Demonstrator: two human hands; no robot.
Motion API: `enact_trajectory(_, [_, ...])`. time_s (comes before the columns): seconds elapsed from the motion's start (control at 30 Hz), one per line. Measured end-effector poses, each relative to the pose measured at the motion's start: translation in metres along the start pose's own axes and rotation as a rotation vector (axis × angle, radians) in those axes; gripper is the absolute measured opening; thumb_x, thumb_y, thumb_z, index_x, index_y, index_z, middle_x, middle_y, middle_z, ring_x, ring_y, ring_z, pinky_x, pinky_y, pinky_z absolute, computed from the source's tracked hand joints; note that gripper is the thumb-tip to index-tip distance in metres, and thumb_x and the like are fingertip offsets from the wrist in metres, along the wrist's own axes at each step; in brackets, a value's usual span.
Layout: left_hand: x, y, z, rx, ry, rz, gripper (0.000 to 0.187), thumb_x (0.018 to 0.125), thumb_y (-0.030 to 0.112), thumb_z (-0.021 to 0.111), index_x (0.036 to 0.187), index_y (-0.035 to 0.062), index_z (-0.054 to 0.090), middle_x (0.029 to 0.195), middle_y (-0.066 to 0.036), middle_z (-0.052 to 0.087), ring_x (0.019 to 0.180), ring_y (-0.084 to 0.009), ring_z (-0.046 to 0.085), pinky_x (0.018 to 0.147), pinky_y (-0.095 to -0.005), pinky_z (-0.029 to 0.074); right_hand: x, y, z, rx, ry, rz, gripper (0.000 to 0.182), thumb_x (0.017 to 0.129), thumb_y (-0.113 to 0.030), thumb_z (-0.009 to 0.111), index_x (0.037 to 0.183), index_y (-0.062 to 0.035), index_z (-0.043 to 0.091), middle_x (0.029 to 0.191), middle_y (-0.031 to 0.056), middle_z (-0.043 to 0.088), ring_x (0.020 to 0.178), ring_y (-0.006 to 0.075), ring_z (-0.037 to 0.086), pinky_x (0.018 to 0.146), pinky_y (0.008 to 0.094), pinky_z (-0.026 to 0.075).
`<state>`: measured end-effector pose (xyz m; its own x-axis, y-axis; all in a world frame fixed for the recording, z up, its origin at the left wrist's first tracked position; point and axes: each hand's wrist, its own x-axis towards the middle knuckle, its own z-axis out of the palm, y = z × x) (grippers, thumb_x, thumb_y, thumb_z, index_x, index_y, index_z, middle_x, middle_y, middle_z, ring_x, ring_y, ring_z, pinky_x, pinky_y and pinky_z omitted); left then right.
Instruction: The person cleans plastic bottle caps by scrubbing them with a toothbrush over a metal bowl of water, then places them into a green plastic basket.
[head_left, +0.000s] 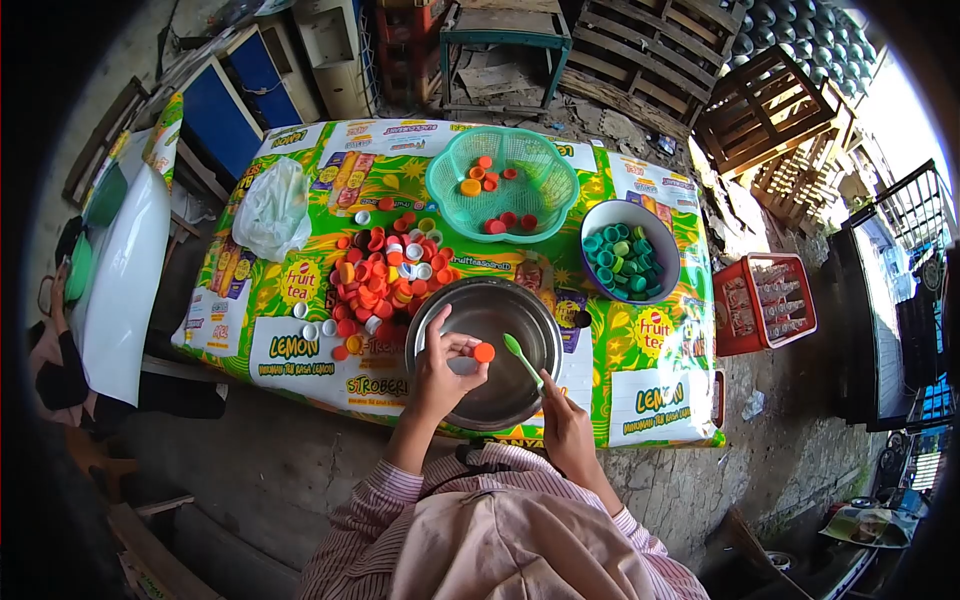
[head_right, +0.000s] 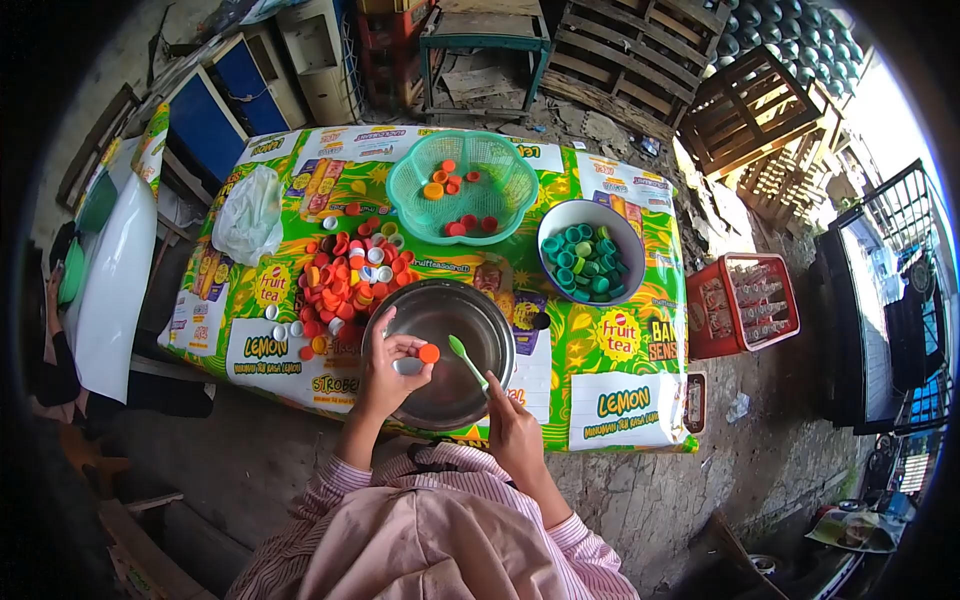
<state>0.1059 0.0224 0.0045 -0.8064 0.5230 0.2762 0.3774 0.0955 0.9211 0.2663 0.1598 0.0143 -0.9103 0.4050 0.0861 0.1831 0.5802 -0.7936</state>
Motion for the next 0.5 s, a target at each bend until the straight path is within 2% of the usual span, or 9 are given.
enact_trajectory(0.13, [0.002, 0.003, 0.001, -0.096, -0.011, -0.049, 0.083, 0.068, -0.001, 0.071, 0.136, 0.0022, 0.022, 0.088, -0.011, 0.063, 0.079, -0.0184, 0.064, 0.076, -0.0295, 0.052, -0.005, -0.005, -0.003, 0.03, -0.05, -0.076, 0.05, 0.086, -0.003, 0.051, 0.134, -0.0147, 0.043, 0.082, 0.0204, 0.062, 0.064, 0.0375, 0.06, 0.054, 0.0433, 0.046])
enact_trajectory(0.2, [0.002, 0.001, 0.001, -0.087, -0.013, -0.047, 0.083, 0.068, -0.001, 0.071, 0.136, 0.0021, 0.022, 0.088, -0.011, 0.062, 0.079, -0.0183, 0.063, 0.076, -0.0295, 0.052, -0.002, 0.005, 0.0, -0.024, -0.058, 0.054, 0.053, 0.085, -0.002, 0.052, 0.135, -0.0157, 0.042, 0.085, 0.0191, 0.062, 0.065, 0.0374, 0.06, 0.055, 0.0427, 0.047])
enact_trajectory(0.27, [0.002, 0.0, 0.0, -0.07, -0.013, -0.046, 0.083, 0.069, 0.0, 0.071, 0.136, 0.0021, 0.022, 0.088, -0.011, 0.062, 0.079, -0.0182, 0.063, 0.076, -0.0295, 0.052, -0.001, 0.003, -0.002, -0.009, -0.02, 0.023, 0.055, 0.083, -0.001, 0.052, 0.135, -0.0157, 0.04, 0.084, 0.018, 0.062, 0.066, 0.0374, 0.06, 0.056, 0.0425, 0.047])
enact_trajectory(0.33, [0.002, -0.001, 0.001, -0.068, -0.014, -0.024, 0.084, 0.068, -0.001, 0.071, 0.137, 0.0021, 0.022, 0.088, -0.011, 0.061, 0.081, -0.0176, 0.062, 0.078, -0.0296, 0.051, -0.003, -0.004, -0.006, 0.036, -0.084, -0.088, 0.056, 0.084, -0.002, 0.052, 0.136, -0.015, 0.039, 0.083, 0.0185, 0.062, 0.066, 0.0368, 0.06, 0.056, 0.0422, 0.047])
enact_trajectory(0.37, [0.001, -0.003, 0.001, -0.069, -0.018, -0.024, 0.084, 0.068, -0.001, 0.071, 0.137, 0.0021, 0.022, 0.088, -0.011, 0.061, 0.081, -0.0176, 0.062, 0.078, -0.0296, 0.051, -0.005, 0.001, -0.002, -0.02, -0.123, -0.066, 0.056, 0.083, -0.001, 0.052, 0.136, -0.0142, 0.039, 0.083, 0.0183, 0.062, 0.065, 0.0358, 0.06, 0.056, 0.0425, 0.047])
enact_trajectory(0.5, [0.0, -0.007, 0.003, -0.034, -0.022, -0.016, 0.085, 0.068, -0.001, 0.071, 0.137, 0.0022, 0.021, 0.089, -0.01, 0.06, 0.082, -0.0177, 0.062, 0.078, -0.0295, 0.051, 0.0, 0.011, 0.002, -0.012, -0.005, -0.006, 0.056, 0.083, -0.002, 0.053, 0.136, -0.0161, 0.039, 0.08, 0.0162, 0.061, 0.063, 0.0354, 0.059, 0.056, 0.0431, 0.047])
